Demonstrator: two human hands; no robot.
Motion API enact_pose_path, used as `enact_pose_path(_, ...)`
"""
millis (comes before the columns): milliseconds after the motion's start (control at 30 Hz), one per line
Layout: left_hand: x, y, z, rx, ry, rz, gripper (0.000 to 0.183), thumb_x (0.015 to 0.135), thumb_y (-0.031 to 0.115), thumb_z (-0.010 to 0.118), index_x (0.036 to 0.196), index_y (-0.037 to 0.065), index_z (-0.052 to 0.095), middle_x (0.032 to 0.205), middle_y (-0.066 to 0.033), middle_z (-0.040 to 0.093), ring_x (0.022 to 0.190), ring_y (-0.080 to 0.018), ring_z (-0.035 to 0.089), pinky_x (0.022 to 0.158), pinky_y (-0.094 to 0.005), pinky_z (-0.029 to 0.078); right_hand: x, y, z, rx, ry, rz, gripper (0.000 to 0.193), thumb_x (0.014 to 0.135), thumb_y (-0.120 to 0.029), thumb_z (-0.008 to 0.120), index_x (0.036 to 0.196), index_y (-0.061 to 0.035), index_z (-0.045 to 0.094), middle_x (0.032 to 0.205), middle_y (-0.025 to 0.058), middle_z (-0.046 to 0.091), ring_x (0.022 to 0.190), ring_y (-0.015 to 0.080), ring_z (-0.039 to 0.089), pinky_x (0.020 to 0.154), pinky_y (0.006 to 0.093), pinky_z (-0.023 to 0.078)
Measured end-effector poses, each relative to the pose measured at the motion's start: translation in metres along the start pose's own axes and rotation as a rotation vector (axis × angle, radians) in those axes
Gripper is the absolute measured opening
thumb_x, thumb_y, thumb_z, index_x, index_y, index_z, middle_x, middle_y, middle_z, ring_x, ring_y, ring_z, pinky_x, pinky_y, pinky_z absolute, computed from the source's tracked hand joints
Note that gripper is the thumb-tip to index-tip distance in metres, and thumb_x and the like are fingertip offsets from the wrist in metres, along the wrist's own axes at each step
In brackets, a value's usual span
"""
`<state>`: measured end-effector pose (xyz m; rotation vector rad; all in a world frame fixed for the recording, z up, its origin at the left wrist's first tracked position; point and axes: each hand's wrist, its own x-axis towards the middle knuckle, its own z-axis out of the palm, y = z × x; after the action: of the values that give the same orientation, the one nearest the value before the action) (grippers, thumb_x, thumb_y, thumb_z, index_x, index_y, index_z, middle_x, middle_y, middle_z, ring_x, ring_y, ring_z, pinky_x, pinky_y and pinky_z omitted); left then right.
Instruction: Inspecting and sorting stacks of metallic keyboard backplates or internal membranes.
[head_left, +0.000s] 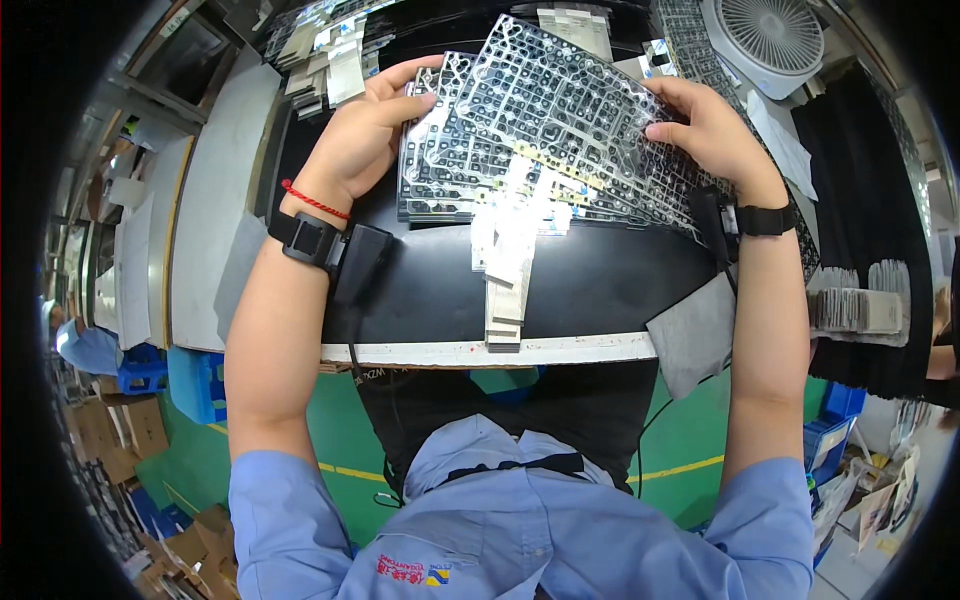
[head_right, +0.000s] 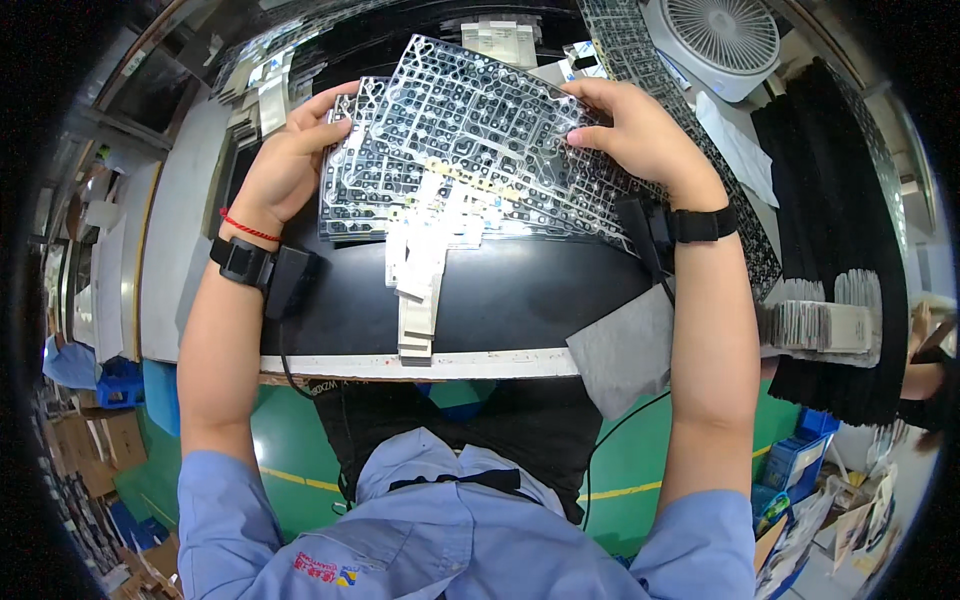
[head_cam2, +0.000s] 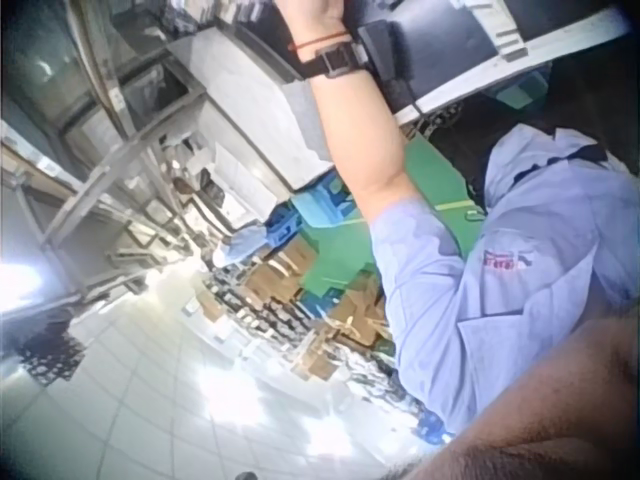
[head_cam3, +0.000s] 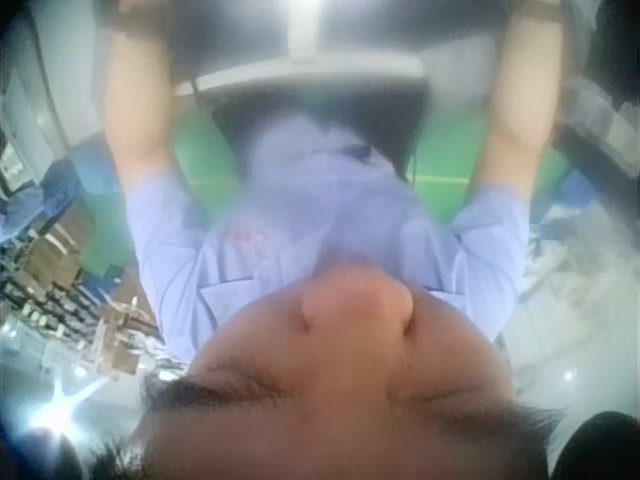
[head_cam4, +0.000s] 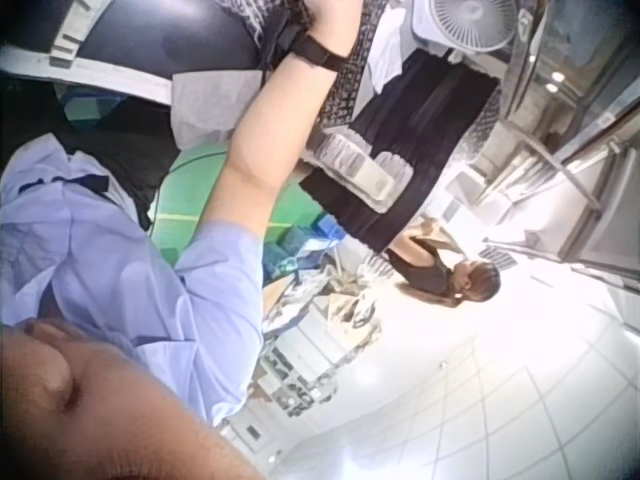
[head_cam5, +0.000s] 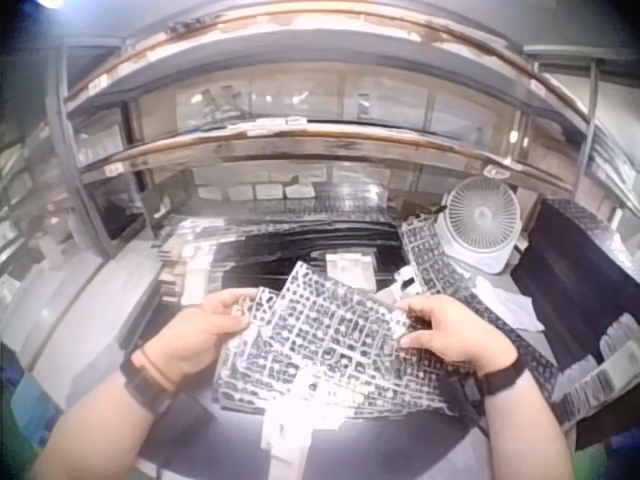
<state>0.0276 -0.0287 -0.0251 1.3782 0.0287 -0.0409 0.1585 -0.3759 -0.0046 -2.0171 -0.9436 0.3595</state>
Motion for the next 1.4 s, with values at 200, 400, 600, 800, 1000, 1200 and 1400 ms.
enact_pose_path(200, 0.004, 0.001, 0.002, -0.026, -0.03, 0.017, 0.04, 0.098, 0.003, 0.055, 0.138, 0.002, 0.051, 0.116, -0.0086, 0.068, 0.1, -0.0124, 0.067, 0.091, -0.0274, 0.056, 0.0, 0.006, -0.004, 0.035, 0.015, -0.017, 0.04, 0.085, -0.001, 0.07, 0.124, 0.0003, 0.062, 0.111, 0.0071, 0.068, 0.104, 0.0158, 0.062, 0.096, 0.0318, 0.047)
enact_pose_path(400, 0.006, -0.005, -0.003, -0.081, -0.018, 0.082, 0.04, 0.099, 0.009, 0.059, 0.137, 0.001, 0.05, 0.117, -0.0082, 0.068, 0.101, -0.0126, 0.067, 0.09, -0.0272, 0.056, 0.002, -0.004, -0.001, -0.126, 0.013, 0.061, 0.05, 0.078, -0.018, 0.083, 0.121, -0.002, 0.063, 0.105, 0.005, 0.068, 0.098, 0.0147, 0.061, 0.091, 0.0305, 0.047)
enact_pose_path(600, 0.001, 0.004, 0.002, -0.244, -0.069, 0.01, 0.043, 0.1, 0.006, 0.053, 0.141, -0.001, 0.045, 0.123, -0.01, 0.065, 0.108, -0.0154, 0.065, 0.097, -0.0305, 0.052, 0.003, 0.005, 0.006, -0.18, 0.123, -0.057, 0.061, 0.073, -0.019, 0.086, 0.127, -0.0022, 0.061, 0.1, 0.0063, 0.066, 0.094, 0.0159, 0.059, 0.09, 0.0305, 0.048)
enact_pose_path(800, 0.002, 0.002, -0.004, -0.132, -0.161, 0.082, 0.043, 0.1, 0.005, 0.05, 0.142, -0.002, 0.044, 0.124, -0.0107, 0.065, 0.11, -0.0152, 0.064, 0.1, -0.0307, 0.051, 0.004, -0.004, 0.009, -0.051, 0.105, -0.008, 0.038, 0.079, -0.017, 0.082, 0.111, -0.0006, 0.068, 0.091, 0.0031, 0.064, 0.083, 0.0145, 0.058, 0.084, 0.0284, 0.048)
enact_pose_path(1000, 0.004, 0.003, 0.001, -0.111, -0.126, 0.055, 0.035, 0.102, 0.009, 0.051, 0.136, 0.002, 0.052, 0.117, -0.0085, 0.07, 0.101, -0.0124, 0.068, 0.09, -0.0283, 0.056, 0.003, -0.001, -0.008, -0.122, 0.089, 0.048, 0.025, 0.084, -0.017, 0.078, 0.097, 0.0, 0.066, 0.088, 0.002, 0.064, 0.081, 0.0117, 0.056, 0.077, 0.0286, 0.047)
enact_pose_path(1200, 0.003, 0.003, 0.002, -0.083, -0.09, 0.057, 0.034, 0.102, 0.01, 0.052, 0.136, 0.003, 0.053, 0.116, -0.0081, 0.07, 0.1, -0.012, 0.069, 0.089, -0.0282, 0.057, 0.002, 0.005, -0.006, -0.17, 0.083, 0.001, 0.026, 0.085, -0.018, 0.077, 0.1, -0.0011, 0.065, 0.089, 0.0015, 0.064, 0.086, 0.0124, 0.055, 0.082, 0.0293, 0.046)
enact_pose_path(1400, 0.0, 0.005, -0.002, -0.146, -0.143, 0.002, 0.04, 0.102, 0.008, 0.049, 0.141, 0.001, 0.049, 0.124, -0.0095, 0.066, 0.108, -0.0138, 0.066, 0.096, -0.0297, 0.053, 0.002, 0.01, -0.011, -0.088, 0.026, 0.034, 0.024, 0.086, -0.016, 0.075, 0.098, 0.0012, 0.063, 0.084, 0.0003, 0.059, 0.081, 0.0104, 0.051, 0.078, 0.0279, 0.045)
